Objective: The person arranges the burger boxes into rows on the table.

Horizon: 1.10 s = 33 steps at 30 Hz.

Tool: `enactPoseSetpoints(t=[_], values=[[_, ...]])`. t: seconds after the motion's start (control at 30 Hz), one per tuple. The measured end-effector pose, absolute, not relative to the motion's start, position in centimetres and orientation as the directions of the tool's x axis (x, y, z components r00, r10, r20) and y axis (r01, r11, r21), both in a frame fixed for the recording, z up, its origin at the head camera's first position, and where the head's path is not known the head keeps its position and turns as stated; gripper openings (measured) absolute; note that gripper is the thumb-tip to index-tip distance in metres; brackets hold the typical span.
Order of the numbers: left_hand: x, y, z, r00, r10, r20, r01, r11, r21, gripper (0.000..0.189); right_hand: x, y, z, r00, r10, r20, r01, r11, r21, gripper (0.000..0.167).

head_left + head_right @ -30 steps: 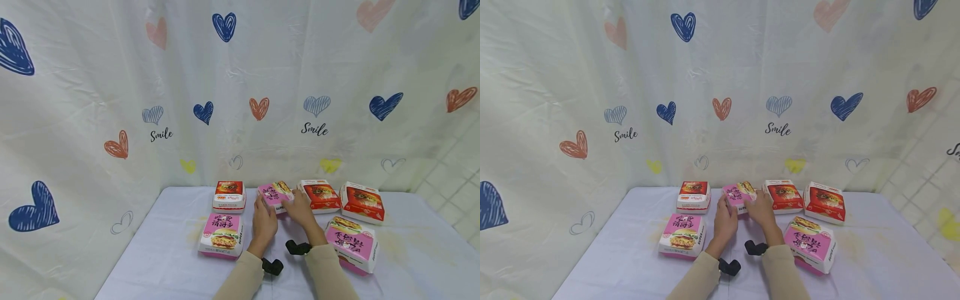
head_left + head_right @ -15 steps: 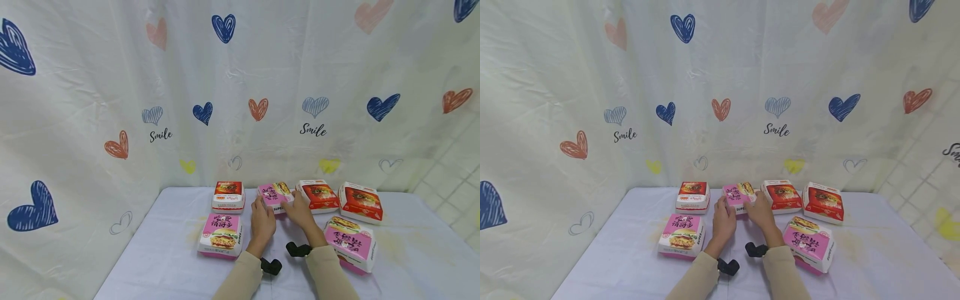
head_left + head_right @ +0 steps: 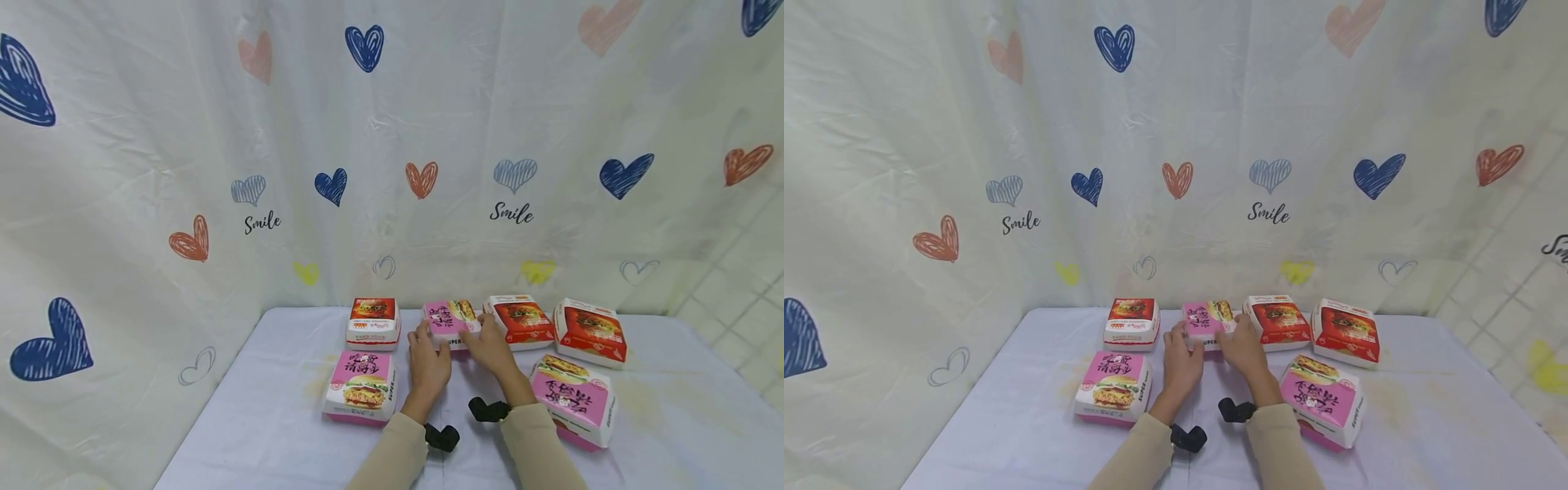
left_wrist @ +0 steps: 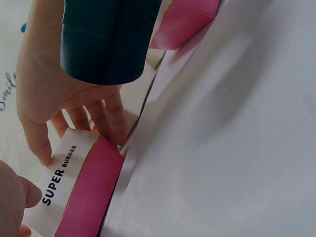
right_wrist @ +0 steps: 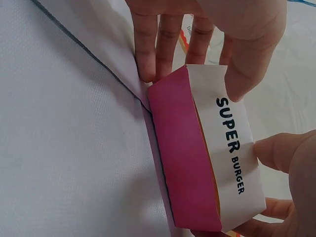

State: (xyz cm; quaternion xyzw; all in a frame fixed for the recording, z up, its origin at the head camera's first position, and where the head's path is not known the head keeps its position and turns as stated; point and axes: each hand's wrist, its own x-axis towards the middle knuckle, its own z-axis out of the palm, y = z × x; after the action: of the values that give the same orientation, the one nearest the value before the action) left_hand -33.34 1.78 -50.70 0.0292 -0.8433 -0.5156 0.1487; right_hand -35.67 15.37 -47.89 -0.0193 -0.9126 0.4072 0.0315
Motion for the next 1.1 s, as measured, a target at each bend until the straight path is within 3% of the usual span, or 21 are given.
enactPoseSetpoints(t=[0.5, 1.1], values=[[-33.47, 1.76, -50.65, -0.953, -0.206, 0.224, 0.117, 0.433, 0.894, 0.056, -35.64, 15.67, -48.01, -0.988, 0.031, 0.153, -0.088, 0.697, -0.711, 0.052], [-33.57, 1.92, -50.97, -0.961, -0.197, 0.191, 0.096, 0.412, 0.906, 0.065, -35.24, 15.88, -47.74, -0.985, 0.028, 0.17, -0.1, 0.712, -0.696, 0.045]])
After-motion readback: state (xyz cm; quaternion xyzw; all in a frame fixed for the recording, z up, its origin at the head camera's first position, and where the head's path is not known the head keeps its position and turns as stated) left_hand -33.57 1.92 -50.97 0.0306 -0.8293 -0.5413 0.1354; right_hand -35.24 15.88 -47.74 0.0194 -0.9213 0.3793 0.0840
